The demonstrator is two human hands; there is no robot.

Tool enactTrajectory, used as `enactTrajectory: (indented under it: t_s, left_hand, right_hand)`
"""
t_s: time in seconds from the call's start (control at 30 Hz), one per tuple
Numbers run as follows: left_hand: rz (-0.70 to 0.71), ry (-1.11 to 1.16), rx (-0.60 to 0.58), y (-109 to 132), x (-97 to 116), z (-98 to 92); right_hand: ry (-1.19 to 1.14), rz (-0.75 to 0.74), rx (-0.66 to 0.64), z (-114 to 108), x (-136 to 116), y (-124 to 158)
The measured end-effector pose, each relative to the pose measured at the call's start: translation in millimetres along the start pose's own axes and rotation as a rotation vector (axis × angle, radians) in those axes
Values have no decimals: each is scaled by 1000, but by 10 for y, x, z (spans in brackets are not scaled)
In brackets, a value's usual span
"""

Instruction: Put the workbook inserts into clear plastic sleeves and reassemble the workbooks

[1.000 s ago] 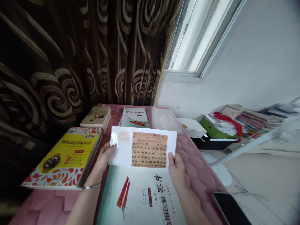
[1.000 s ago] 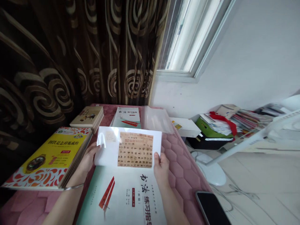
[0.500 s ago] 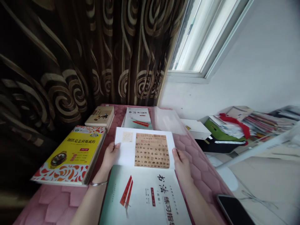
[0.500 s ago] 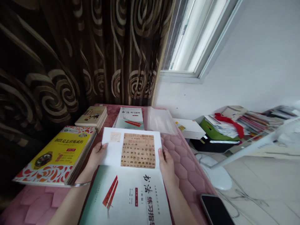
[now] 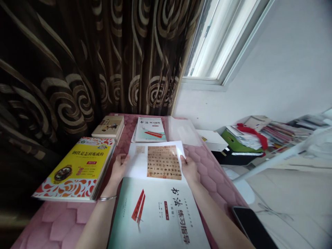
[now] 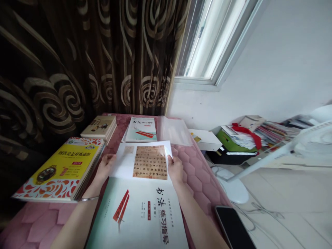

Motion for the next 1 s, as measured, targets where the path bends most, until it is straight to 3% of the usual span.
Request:
enactTrajectory:
  t_s: [0.1, 0.17, 0.37, 0.43, 0.5, 0.6, 0.7, 0.8, 0.9, 1.0]
  left_hand:
    - [-31, -216, -149, 48, 14, 110]
    - [-40, -383, -182, 95, 51, 145]
    - [-21, -837, -103, 211, 173, 187]
    - [59, -958, -21, 268, 303, 200]
    - [213, -1040, -10, 370, 477, 336]
    - [472, -992, -298, 630, 620, 840]
    - [521, -904, -571, 867, 546, 1258]
    - [463, -893, -644, 923, 391, 1423]
    - [469, -882, -628, 905, 318, 1442]
    - [474, -876, -625, 887, 278, 1437]
  right_hand:
    - [92, -7, -31, 45, -86, -55]
    - [125, 1, -60, 92, -113, -81]
    - [219, 48, -159, 208, -145, -108]
    - [236, 55, -180, 218, -160, -100]
    - [250, 61, -196, 221, -171, -87]
    - [264, 65, -210, 221, -180, -69]
    - [270, 65, -213, 212, -186, -61]
    - [274, 60, -211, 180, -199, -66]
    - [281, 56, -181, 99, -243, -46]
    - [324, -5, -55, -30, -396, 77]
Point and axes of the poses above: each hand's wrist, its own y-axis away from the middle knuckle, its own z-axis out of the palm, x = y × z, the point moved 9 cm from there along -y, towards the middle knuckle, and after that the axes turned 12 degrees about y, right-handed, at the moved point
